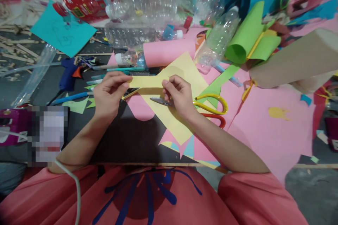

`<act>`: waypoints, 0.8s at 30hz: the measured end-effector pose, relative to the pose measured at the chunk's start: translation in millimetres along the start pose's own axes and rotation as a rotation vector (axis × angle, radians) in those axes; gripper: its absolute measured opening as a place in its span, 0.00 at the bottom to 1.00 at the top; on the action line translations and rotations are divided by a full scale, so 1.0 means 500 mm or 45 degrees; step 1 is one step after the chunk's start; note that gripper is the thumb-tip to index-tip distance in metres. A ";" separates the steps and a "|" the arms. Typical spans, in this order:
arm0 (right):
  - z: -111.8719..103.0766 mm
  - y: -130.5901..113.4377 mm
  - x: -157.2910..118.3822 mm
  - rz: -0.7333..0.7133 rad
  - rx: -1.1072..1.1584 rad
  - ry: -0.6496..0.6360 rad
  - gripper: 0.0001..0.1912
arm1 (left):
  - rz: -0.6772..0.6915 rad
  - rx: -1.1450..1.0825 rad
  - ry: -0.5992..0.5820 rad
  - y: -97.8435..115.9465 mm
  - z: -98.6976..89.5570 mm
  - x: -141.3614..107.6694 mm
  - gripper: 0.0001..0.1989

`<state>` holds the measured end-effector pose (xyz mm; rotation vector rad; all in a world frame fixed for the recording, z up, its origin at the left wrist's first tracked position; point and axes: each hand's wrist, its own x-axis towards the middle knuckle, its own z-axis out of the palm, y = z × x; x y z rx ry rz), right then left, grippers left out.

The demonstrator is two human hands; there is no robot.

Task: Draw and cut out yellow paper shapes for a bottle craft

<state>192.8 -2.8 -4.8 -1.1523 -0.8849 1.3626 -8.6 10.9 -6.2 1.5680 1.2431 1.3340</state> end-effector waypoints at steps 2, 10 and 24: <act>-0.001 0.001 0.000 -0.001 -0.005 0.003 0.28 | 0.005 -0.003 -0.002 0.001 0.000 -0.001 0.06; -0.006 0.004 -0.003 0.017 0.013 -0.070 0.24 | -0.003 -0.043 -0.020 -0.006 0.002 0.000 0.07; 0.009 -0.006 -0.018 -0.101 -0.237 -0.140 0.30 | -0.201 -0.228 -0.319 0.002 0.031 -0.036 0.31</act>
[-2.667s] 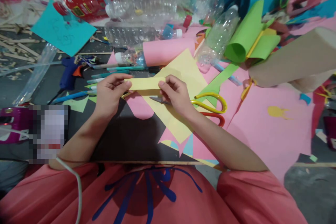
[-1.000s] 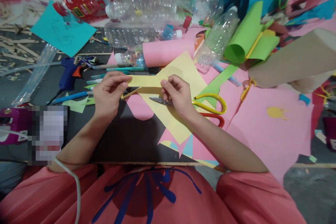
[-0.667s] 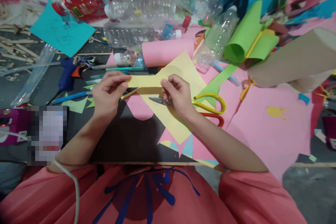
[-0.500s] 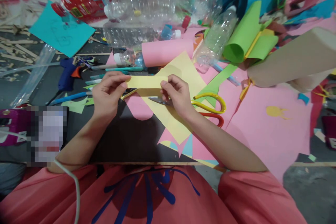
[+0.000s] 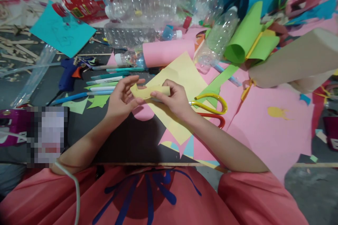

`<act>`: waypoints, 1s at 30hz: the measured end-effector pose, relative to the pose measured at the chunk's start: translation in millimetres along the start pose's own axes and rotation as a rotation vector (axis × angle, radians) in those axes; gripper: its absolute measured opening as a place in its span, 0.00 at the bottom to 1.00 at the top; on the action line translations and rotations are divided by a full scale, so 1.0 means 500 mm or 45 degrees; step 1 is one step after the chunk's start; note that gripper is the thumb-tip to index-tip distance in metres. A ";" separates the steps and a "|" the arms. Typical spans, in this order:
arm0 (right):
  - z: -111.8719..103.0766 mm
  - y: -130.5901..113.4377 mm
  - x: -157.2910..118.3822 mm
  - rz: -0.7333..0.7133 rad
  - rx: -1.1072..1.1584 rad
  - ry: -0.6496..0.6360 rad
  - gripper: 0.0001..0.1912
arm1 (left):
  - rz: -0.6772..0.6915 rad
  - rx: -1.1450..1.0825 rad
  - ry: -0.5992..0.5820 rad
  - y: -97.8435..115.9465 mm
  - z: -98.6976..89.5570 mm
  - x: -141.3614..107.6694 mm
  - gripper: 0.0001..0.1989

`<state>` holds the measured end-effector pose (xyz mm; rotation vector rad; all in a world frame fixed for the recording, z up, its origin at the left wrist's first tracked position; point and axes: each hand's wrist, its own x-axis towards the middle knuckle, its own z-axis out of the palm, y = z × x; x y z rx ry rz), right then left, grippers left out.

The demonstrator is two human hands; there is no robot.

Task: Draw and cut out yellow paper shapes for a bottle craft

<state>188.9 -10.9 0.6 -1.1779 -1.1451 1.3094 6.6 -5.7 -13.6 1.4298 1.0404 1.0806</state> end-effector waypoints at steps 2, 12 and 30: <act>0.003 -0.003 -0.005 -0.020 -0.050 -0.006 0.30 | -0.020 -0.040 -0.028 0.004 0.008 -0.006 0.28; -0.006 0.004 0.004 0.005 0.029 0.083 0.30 | -0.150 -0.170 0.058 0.005 -0.002 0.016 0.15; 0.001 0.008 -0.019 0.182 0.303 -0.264 0.22 | -0.131 -0.129 0.140 0.018 0.006 0.004 0.08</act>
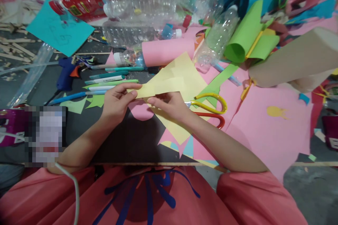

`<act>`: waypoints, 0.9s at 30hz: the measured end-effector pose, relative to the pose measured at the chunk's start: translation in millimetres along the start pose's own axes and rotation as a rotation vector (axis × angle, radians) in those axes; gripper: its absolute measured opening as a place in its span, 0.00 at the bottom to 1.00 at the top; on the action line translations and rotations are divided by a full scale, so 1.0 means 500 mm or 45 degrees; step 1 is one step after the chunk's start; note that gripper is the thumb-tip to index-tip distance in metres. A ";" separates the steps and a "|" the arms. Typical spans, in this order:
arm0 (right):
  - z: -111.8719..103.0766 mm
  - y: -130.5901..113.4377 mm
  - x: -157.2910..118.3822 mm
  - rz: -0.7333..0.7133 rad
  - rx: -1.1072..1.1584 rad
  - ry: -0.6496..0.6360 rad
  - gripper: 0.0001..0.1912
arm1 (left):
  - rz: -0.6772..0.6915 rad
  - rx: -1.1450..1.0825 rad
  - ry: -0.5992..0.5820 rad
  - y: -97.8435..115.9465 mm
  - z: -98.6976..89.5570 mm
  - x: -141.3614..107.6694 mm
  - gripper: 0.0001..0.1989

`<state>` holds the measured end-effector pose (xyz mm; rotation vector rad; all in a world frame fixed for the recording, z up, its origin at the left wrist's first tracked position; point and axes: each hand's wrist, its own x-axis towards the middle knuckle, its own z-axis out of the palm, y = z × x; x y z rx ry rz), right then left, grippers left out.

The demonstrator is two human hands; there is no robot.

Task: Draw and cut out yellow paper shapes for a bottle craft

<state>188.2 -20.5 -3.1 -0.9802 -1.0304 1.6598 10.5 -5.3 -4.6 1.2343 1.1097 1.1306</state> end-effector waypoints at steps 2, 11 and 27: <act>0.001 -0.003 -0.002 0.007 -0.045 -0.025 0.20 | 0.026 0.067 -0.049 0.005 0.001 -0.004 0.08; -0.008 -0.012 0.005 0.057 -0.175 0.064 0.22 | -0.155 -0.042 -0.218 0.008 0.004 -0.006 0.28; -0.012 -0.001 0.010 0.127 -0.222 0.137 0.27 | -0.144 0.012 -0.086 0.016 -0.002 0.003 0.17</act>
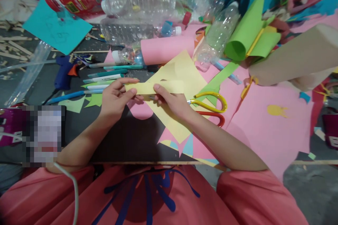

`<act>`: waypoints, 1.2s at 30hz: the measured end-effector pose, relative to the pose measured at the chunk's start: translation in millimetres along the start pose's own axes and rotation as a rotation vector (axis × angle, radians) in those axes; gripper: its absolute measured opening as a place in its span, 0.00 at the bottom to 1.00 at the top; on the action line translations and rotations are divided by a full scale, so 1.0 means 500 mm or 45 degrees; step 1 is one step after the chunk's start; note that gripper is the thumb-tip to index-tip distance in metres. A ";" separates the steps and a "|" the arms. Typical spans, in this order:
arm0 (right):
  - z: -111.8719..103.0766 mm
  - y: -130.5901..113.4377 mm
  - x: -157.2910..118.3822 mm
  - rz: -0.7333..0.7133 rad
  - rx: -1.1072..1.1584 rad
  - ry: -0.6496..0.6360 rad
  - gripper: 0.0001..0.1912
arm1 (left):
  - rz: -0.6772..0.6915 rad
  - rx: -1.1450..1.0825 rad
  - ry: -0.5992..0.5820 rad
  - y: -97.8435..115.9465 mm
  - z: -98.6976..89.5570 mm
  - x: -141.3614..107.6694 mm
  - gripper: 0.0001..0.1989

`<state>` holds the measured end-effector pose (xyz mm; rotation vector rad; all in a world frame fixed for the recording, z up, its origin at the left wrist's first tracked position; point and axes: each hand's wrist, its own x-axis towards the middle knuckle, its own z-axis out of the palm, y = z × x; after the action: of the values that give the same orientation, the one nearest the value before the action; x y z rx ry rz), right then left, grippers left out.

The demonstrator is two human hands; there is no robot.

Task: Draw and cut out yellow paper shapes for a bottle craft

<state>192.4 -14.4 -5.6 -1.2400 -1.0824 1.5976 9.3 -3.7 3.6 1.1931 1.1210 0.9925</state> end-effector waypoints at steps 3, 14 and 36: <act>-0.001 -0.005 -0.003 -0.082 -0.098 -0.009 0.26 | 0.014 0.024 -0.003 -0.002 0.004 -0.006 0.16; 0.006 -0.031 -0.005 -0.090 -0.165 -0.009 0.22 | -0.015 -0.004 -0.001 0.003 0.005 -0.007 0.18; 0.000 -0.022 -0.003 -0.124 -0.166 -0.019 0.23 | -0.065 0.001 -0.048 0.002 0.003 -0.003 0.21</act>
<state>193.7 -12.8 5.3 -1.2427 -1.2542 1.4845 10.5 -5.5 4.6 1.1735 1.1169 0.9270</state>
